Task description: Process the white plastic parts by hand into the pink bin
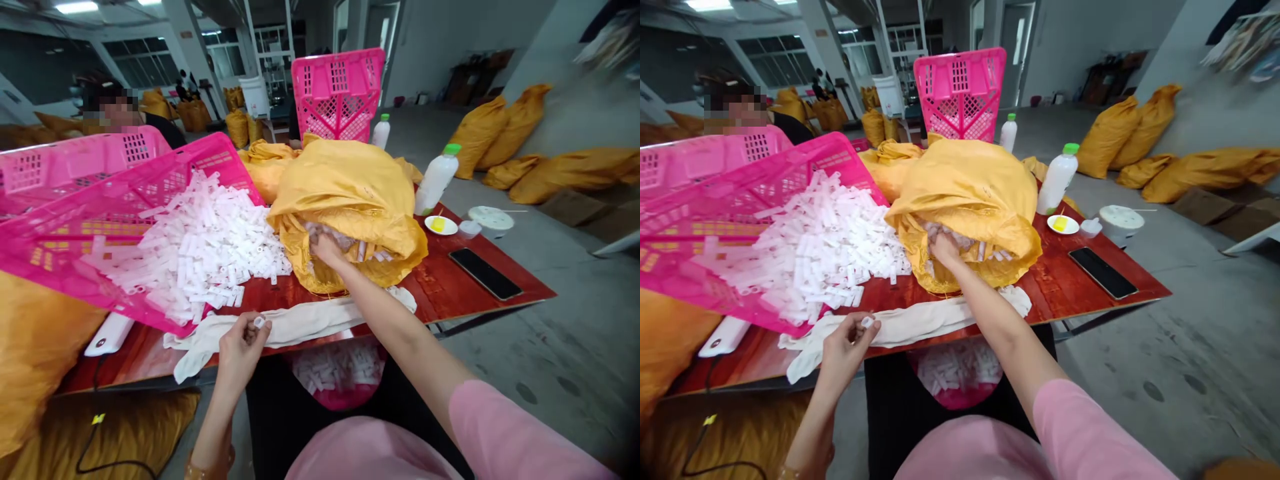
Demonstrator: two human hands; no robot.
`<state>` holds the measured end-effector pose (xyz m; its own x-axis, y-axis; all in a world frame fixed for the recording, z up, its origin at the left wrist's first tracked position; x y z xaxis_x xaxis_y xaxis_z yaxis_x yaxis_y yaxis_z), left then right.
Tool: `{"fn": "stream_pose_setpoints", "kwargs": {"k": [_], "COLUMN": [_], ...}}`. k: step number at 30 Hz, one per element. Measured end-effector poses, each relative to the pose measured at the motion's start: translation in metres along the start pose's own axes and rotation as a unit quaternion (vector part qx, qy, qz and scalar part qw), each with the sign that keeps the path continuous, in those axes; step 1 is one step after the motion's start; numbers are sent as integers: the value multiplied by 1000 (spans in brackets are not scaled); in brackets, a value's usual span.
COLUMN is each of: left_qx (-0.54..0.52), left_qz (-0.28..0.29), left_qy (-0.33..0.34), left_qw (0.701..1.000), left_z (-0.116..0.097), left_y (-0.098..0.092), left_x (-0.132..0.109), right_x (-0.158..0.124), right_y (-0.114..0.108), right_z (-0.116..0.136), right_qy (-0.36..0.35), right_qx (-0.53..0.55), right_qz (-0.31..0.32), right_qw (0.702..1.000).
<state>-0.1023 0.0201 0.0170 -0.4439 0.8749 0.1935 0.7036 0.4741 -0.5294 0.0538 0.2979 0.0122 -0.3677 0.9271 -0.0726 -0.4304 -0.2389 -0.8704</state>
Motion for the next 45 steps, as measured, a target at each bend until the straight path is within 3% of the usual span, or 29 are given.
{"fn": "stream_pose_setpoints", "kwargs": {"k": [4,8,11,14,20,21,23,25,27,29,31,34,37,40,43,45], "left_qx": [-58,-211,-264,-222,-53,-38,-22,-24,-45,-66,-81,-99,-93,-101,-131,-147], "left_qz": [-1,26,31,0,38,37,50,92,134,147,130,85,144,207,200,209], "left_qy": [-18,-54,-37,7,159,174,175,143,100,75,72,102,156,184,209,227], "left_qw": [998,976,963,975,985,983,983,985,985,984,986,986,973,955,948,940], "left_z": [-8,-19,-46,-72,-95,-95,-94,-91,-87,-83,-80,-79,-85,-91,-93,-92], "left_y": [3,24,42,54,57,54,50,54,62,69,71,64,60,61,61,62], "left_x": [-8,-5,-2,-3,-21,-24,-28,-31,-32,-32,-31,-26,-24,-27,-31,-34], "right_x": [-35,-109,-163,-199,-222,-223,-226,-229,-233,-234,-235,-237,-239,-244,-248,-251], "right_y": [-11,-13,-6,0,7,8,6,5,5,6,8,7,10,18,25,29], "right_z": [-26,-61,-66,-57,-46,-46,-46,-44,-40,-38,-36,-34,-33,-34,-34,-34], "right_qy": [-23,-61,-99,-148,-159,-169,-204,-232,-242,-237,-230,-230,-186,-107,-73,-71], "right_qx": [63,129,176,257,421,414,339,220,127,121,196,346,463,573,640,655], "right_qz": [-25,9,48,85,184,181,128,48,-7,-5,44,129,210,324,426,474], "right_qw": [997,990,978,951,874,876,909,946,962,964,952,901,841,745,635,584]}}
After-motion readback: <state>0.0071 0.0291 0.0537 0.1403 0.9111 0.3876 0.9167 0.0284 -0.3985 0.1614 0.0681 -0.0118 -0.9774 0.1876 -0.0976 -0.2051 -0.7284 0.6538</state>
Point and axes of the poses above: each hand's wrist, its own x-axis towards the middle knuckle, its own y-axis out of the palm, z = x × y, the point moved 4 cm from there along x, towards the middle knuckle, and after that the axes turned 4 degrees about -x, right-handed, at the moved point
